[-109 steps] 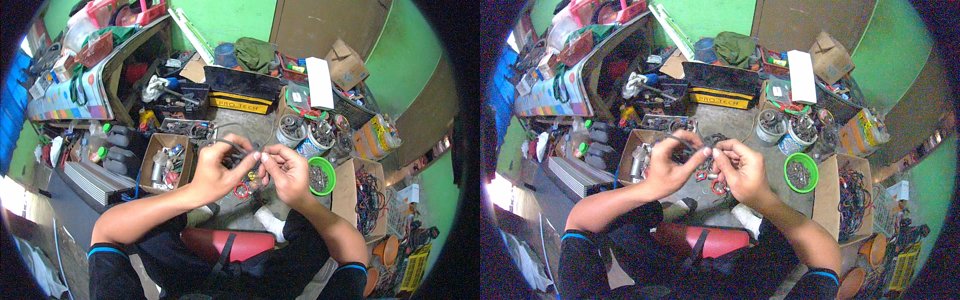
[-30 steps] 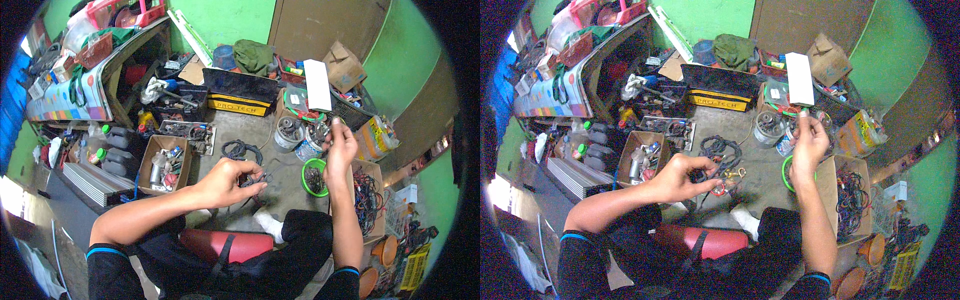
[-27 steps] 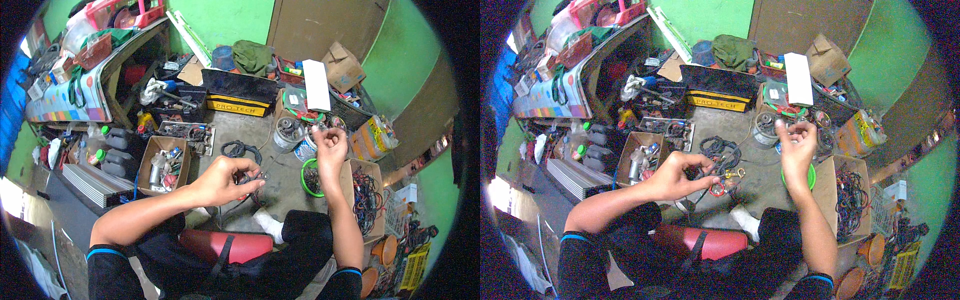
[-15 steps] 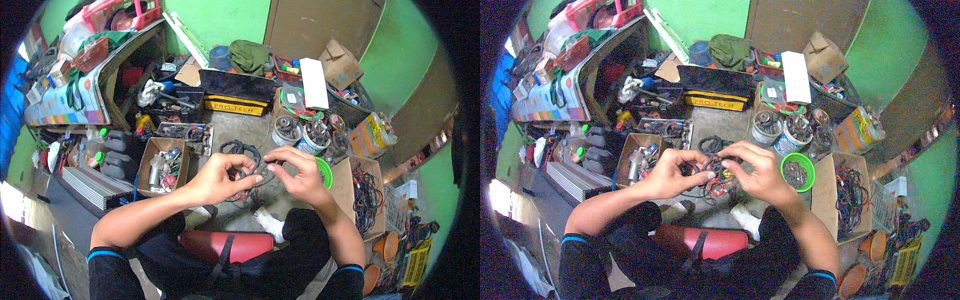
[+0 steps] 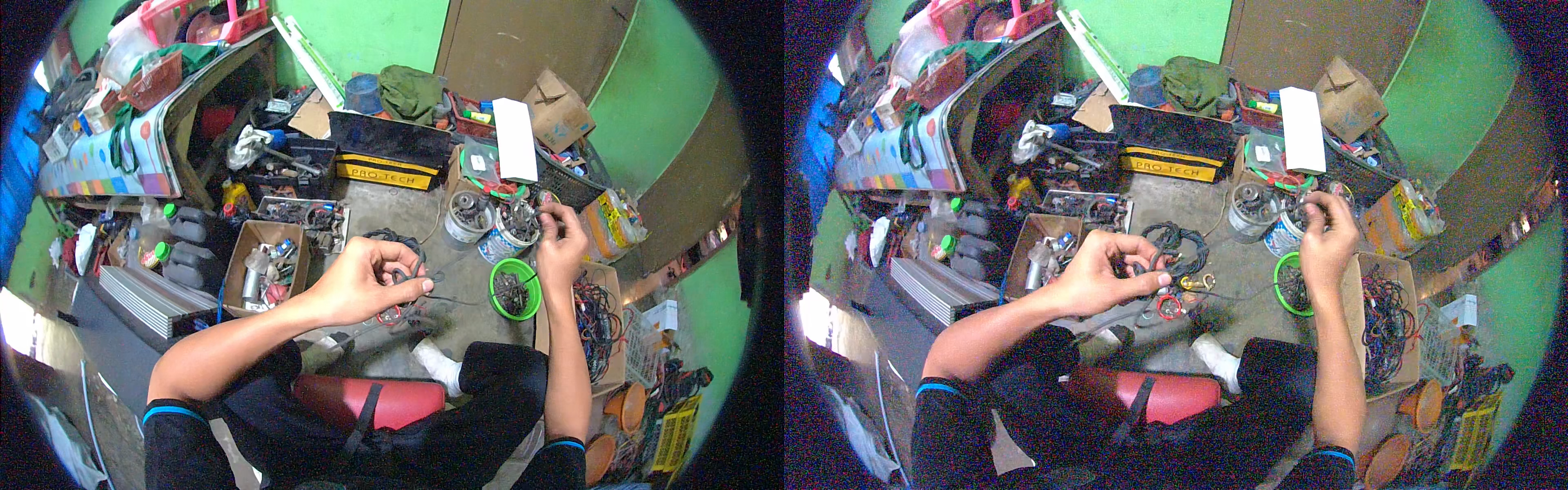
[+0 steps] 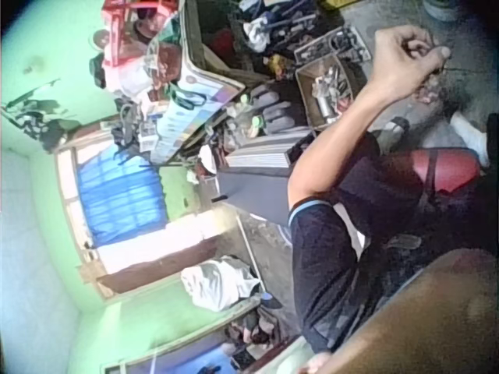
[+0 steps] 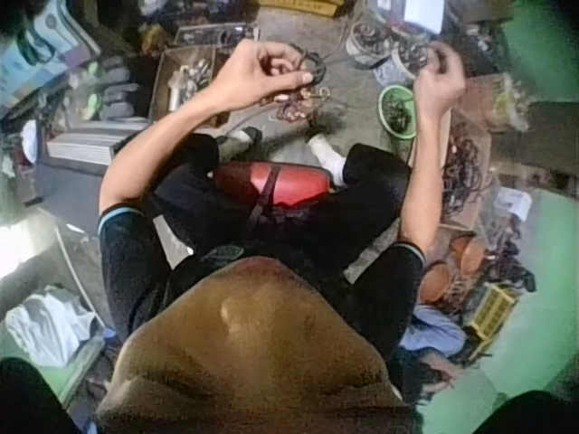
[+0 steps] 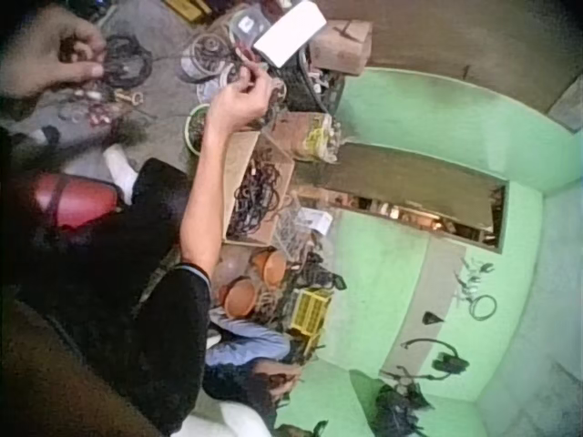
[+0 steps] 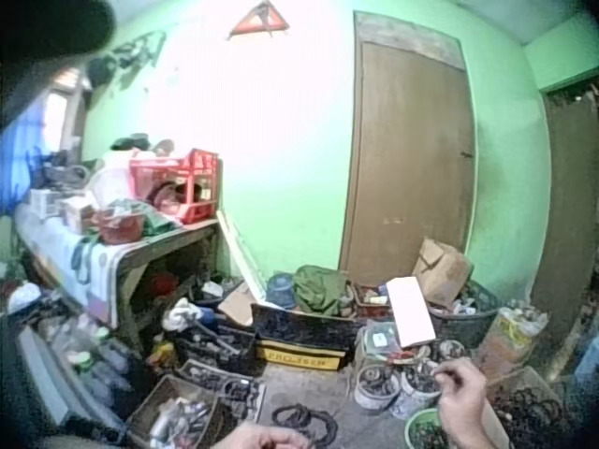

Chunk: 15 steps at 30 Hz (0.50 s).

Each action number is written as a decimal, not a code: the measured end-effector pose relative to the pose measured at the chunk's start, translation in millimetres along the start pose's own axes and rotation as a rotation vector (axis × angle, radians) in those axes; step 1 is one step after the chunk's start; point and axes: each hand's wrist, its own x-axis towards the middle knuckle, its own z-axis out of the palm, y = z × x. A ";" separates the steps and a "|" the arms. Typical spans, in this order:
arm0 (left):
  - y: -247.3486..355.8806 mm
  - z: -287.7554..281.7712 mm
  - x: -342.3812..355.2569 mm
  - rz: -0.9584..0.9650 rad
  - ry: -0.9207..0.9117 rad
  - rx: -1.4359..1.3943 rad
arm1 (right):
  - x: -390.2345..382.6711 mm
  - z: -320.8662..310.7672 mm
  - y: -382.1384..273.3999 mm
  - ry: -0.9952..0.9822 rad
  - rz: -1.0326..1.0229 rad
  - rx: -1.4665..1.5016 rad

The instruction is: The person sits on the floor in a cluttered workshop and handles various electronic components. They connect wires to a black power adapter, test connections, and manipulate small circuit parts and connectors with their hands.

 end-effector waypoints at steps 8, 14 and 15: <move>3.2 2.3 -4.4 0.026 -0.027 -0.050 | -37.9 23.9 -79.3 -0.571 -0.419 0.351; 4.1 -0.9 -6.3 0.016 -0.018 0.017 | -31.1 23.4 -64.8 -0.470 -0.482 0.235; 3.4 -2.8 -7.4 0.006 -0.010 0.031 | -27.8 21.7 -55.4 -0.412 -0.443 0.177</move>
